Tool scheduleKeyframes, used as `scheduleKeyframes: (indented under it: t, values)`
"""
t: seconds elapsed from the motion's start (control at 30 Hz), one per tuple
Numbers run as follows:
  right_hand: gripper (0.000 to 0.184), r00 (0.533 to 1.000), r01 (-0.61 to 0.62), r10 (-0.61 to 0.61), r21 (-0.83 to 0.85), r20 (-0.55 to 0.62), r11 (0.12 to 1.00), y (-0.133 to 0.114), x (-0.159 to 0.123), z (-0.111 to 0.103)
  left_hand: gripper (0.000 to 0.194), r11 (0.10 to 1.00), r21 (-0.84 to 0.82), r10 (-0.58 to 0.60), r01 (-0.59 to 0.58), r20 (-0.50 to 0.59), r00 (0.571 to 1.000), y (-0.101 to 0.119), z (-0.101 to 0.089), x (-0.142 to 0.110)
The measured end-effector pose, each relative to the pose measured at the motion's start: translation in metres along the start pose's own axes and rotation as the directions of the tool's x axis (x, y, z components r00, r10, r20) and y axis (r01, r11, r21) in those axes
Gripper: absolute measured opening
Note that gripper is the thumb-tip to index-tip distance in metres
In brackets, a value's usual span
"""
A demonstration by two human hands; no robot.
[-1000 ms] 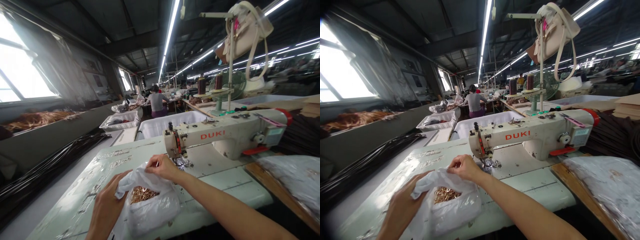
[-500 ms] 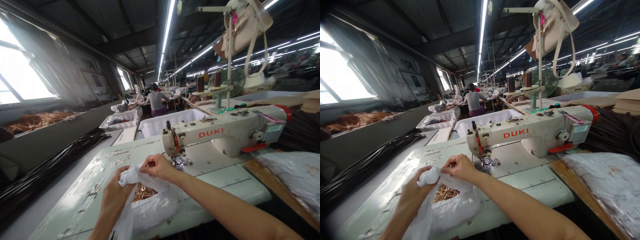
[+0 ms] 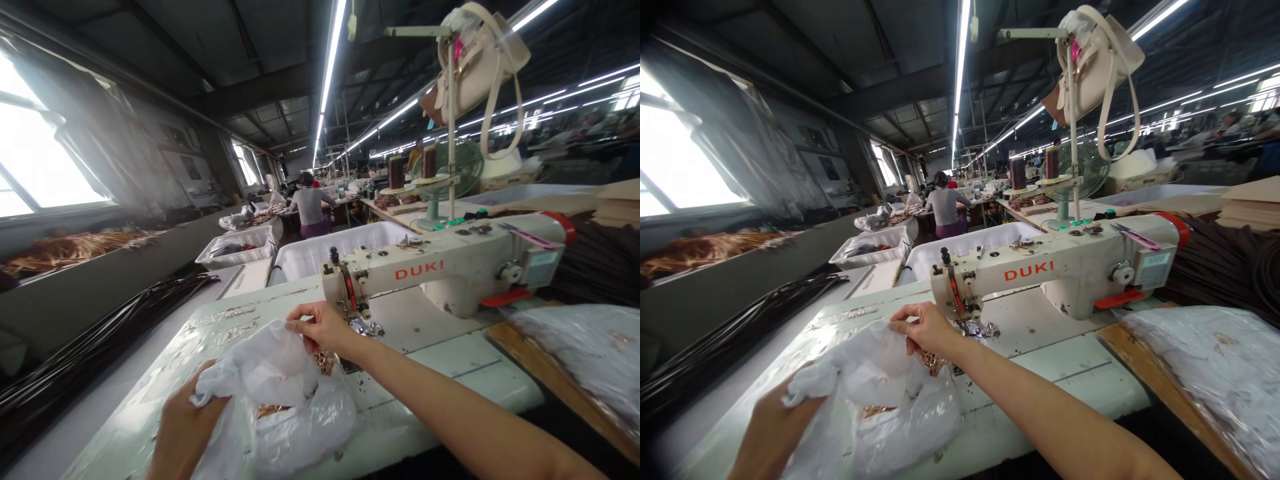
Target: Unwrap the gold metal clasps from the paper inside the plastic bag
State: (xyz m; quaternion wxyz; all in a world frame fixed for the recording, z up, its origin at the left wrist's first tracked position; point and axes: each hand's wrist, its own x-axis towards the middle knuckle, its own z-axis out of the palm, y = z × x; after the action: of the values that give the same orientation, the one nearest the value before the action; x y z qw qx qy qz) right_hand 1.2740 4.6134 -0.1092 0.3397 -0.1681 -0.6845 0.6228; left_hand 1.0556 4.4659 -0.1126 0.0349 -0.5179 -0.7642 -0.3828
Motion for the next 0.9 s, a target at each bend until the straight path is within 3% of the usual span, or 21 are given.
scheduleKeyframes:
  t: [0.1,0.23,0.33,0.4,0.5,0.57,0.63,0.7,0.77,0.9]
  values:
    - [0.027,0.999,0.012,-0.013,-0.014,-0.040,1.000,-0.004,0.003,-0.001,0.035,0.978,-0.208,0.039,-0.030,0.038,0.998,0.017,-0.011,-0.001]
    - [0.017,0.995,-0.050,0.037,-0.157,-0.091,0.986,-0.008,0.008,0.002,0.034,0.947,-0.318,0.074,-0.046,0.077,0.994,0.034,-0.015,0.003]
    - [0.030,0.993,-0.087,0.063,-0.259,-0.103,0.962,-0.010,0.001,0.007,0.033,0.941,-0.337,-0.016,0.041,0.077,0.997,0.032,-0.007,0.005]
    - [0.041,0.986,-0.003,-0.058,-0.371,-0.154,0.929,-0.012,-0.009,0.012,0.037,0.931,-0.345,-0.091,0.121,0.103,0.991,0.027,0.000,0.006]
    - [0.059,0.943,0.087,-0.276,-0.663,-0.186,0.743,-0.013,-0.025,0.023,0.040,0.892,-0.403,-0.159,0.207,0.148,0.976,0.025,0.007,0.006]
    - [0.069,0.945,0.033,-0.280,-0.806,-0.167,0.592,-0.014,-0.029,0.029,0.041,0.889,-0.424,-0.121,0.172,0.145,0.982,0.028,0.007,0.005]
    - [0.059,0.964,-0.008,-0.228,-0.873,-0.137,0.488,-0.015,-0.026,0.031,0.040,0.913,-0.395,-0.048,0.098,0.134,0.990,0.032,0.004,0.005]
    - [0.033,0.978,0.022,-0.197,-0.894,-0.075,0.448,-0.020,-0.018,0.026,0.040,0.930,-0.360,-0.021,0.071,0.141,0.990,0.033,-0.002,0.006]
    - [0.016,0.978,0.098,-0.208,-0.878,-0.002,0.469,-0.026,-0.007,0.016,0.043,0.924,-0.368,-0.058,0.105,0.138,0.989,0.030,-0.008,0.009]
    - [0.015,0.964,0.210,-0.257,-0.804,0.074,0.557,-0.037,0.009,-0.003,0.047,0.913,-0.386,-0.101,0.133,0.103,0.990,0.018,-0.015,0.014]
